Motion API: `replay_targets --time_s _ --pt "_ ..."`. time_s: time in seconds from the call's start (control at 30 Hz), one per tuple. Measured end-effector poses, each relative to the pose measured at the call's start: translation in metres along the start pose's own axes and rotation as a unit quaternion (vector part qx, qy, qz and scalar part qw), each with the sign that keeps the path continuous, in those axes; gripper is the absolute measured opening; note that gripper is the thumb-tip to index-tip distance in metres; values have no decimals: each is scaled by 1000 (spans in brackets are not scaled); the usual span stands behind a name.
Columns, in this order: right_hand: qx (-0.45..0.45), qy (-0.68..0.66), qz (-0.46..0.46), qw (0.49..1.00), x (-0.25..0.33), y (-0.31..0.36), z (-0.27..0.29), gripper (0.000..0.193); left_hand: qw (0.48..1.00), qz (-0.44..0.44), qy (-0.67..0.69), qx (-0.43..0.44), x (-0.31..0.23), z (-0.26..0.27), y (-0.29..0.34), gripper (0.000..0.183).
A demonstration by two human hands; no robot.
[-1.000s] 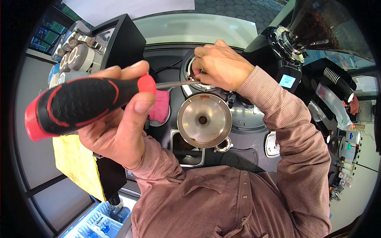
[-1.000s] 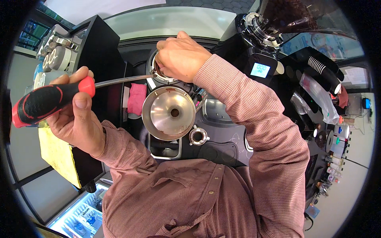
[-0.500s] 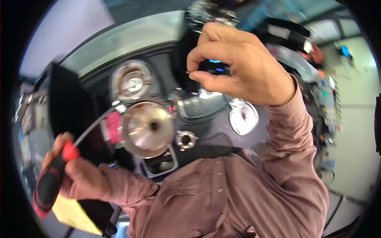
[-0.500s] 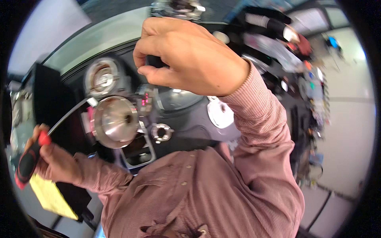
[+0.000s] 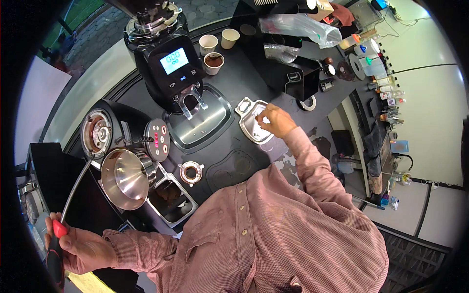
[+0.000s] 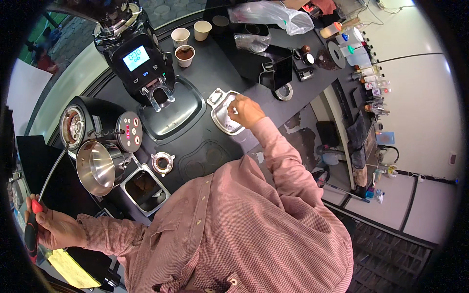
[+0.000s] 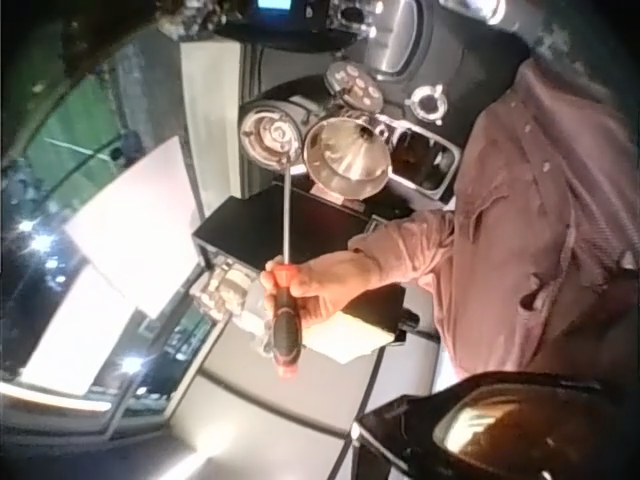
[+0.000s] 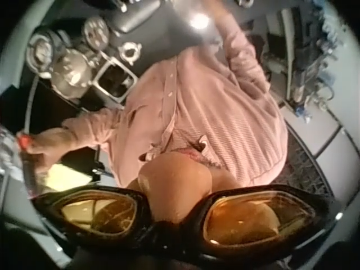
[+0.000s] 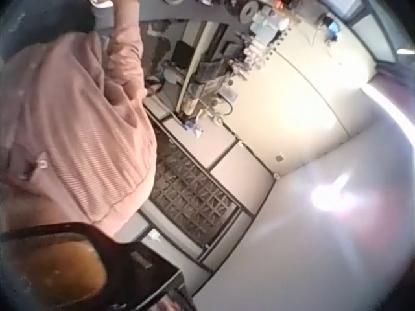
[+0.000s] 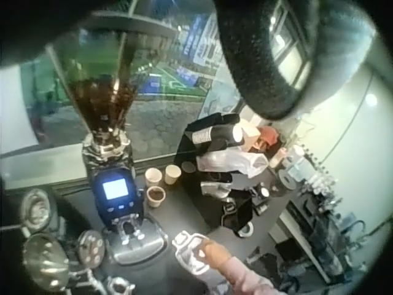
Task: Cleaning and repairing the internal burr assembly of a professional coffee grinder using a screwdriver and cloth.
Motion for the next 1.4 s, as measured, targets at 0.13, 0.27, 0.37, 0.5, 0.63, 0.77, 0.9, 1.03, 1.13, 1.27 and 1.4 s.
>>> replay_targets --time_s 0.13,0.27,0.37,0.5,0.63,0.77,0.9,1.03,1.13,1.27,1.4 --pt "26 8 -17 999 -12 2 -35 15 999 -25 -12 16 -13 -11 -5 30" --pt "-23 24 -45 998 -33 0 -32 16 999 -33 1 35 -23 -14 -7 29" --pt "-61 40 -98 993 -59 -2 -14 18 999 -28 -16 21 -25 -6 -8 28" --pt "-67 16 -78 995 -70 -1 -20 16 999 -23 -50 3 -25 0 -8 26" --pt "-101 26 -23 994 -71 -4 -25 15 999 -22 -40 -9 -25 -3 -4 26" --pt "-153 3 -68 986 -77 5 -11 18 999 -19 -35 3 -22 0 -4 26" --pt "-160 -10 -145 976 -91 30 4 21 997 -21 -69 -6 -15 1 -2 27" --pt "-75 3 -151 986 -81 35 -6 28 997 -32 -66 -8 -17 7 -8 31" --pt "-48 -145 -91 984 -48 27 -17 23 998 29 -23 -50 -8 11 -4 33" --pt "104 -239 -29 965 77 -3 50 30 986 151 -61 -41 0 -63 2 35" --pt "92 -349 126 924 219 -43 115 19 983 169 -36 59 28 -80 -7 35"
Point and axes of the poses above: each hand's wrist, its own y-axis away from the middle knuckle, its own z-axis out of the back of the hand, x = y × z, the point moved 7 cm from there along -y, towards the middle knuckle, and after that the axes turned 10 degrees about -x, right-handed, at the moved point
